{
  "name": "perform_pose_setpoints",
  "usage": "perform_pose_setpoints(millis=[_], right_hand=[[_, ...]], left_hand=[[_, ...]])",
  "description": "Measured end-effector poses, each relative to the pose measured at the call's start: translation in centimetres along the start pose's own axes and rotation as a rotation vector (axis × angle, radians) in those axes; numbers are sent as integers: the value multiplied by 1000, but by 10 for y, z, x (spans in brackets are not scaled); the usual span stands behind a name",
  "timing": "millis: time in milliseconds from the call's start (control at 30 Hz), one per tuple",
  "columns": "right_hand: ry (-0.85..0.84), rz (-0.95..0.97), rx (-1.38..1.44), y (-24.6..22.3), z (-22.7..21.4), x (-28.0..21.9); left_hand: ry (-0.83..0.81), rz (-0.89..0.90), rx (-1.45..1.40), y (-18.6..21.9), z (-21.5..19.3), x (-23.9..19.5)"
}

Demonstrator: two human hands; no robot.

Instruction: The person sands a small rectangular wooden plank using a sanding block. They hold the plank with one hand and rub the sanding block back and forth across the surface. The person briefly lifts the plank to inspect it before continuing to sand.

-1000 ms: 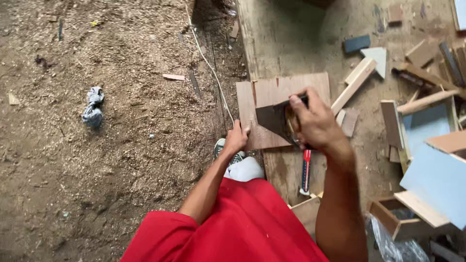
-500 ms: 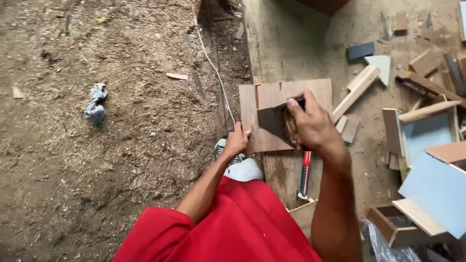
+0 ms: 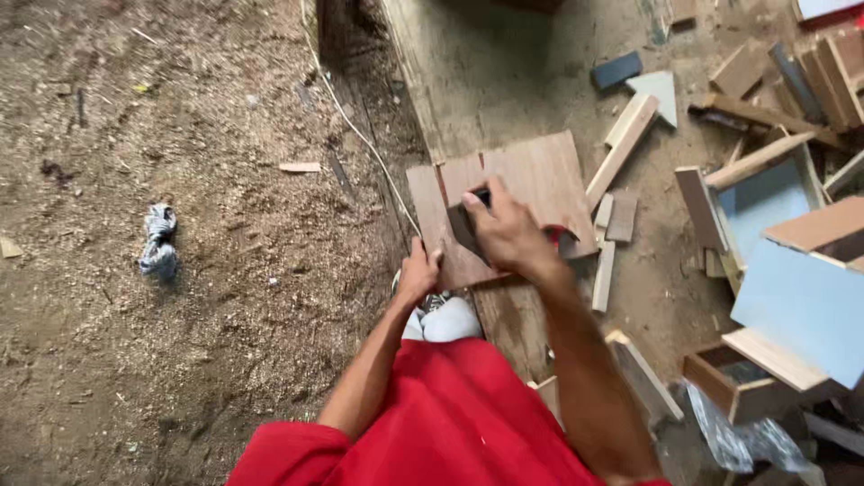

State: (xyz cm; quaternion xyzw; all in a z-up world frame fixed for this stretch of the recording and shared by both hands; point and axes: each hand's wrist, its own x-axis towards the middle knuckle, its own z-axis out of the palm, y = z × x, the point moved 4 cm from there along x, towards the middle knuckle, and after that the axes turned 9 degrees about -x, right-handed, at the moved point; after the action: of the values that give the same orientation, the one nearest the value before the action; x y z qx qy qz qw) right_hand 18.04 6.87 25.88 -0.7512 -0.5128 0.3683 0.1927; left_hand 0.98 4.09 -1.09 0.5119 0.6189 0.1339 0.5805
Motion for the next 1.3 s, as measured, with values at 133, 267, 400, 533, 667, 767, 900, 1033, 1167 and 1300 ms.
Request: perform_pose_setpoints(millis=[133, 267, 400, 533, 667, 767, 900, 1033, 1167, 1300], right_hand=[[-128, 283, -75, -6, -44, -40], [69, -48, -92, -6, -20, -31], [104, 2, -63, 21, 27, -7], [30, 11, -19, 7, 13, -12], [-163, 249, 67, -21, -43, -37], [-121, 240, -55, -24, -60, -50], [0, 70, -74, -9, -7, -21], [89, 8, 2, 25, 39, -1], [-54, 100, -14, 14, 21, -7], [-75, 92, -136, -29, -47, -34]], left_hand=[[-34, -49, 8, -12, 9, -11], [-47, -84, 14, -5, 2, -1], [-36, 7, -14, -3, 3, -8], [-52, -53, -27, -9, 4, -17], [-23, -43, -2, -3, -6, -9], [-35, -25, 1, -1, 3, -14], [-48, -55, 28, 1, -4, -12], [-54, -62, -35, 0, 6, -8], [5, -29, 26, -11, 2, -11], [-3, 40, -22, -13, 6, -5]])
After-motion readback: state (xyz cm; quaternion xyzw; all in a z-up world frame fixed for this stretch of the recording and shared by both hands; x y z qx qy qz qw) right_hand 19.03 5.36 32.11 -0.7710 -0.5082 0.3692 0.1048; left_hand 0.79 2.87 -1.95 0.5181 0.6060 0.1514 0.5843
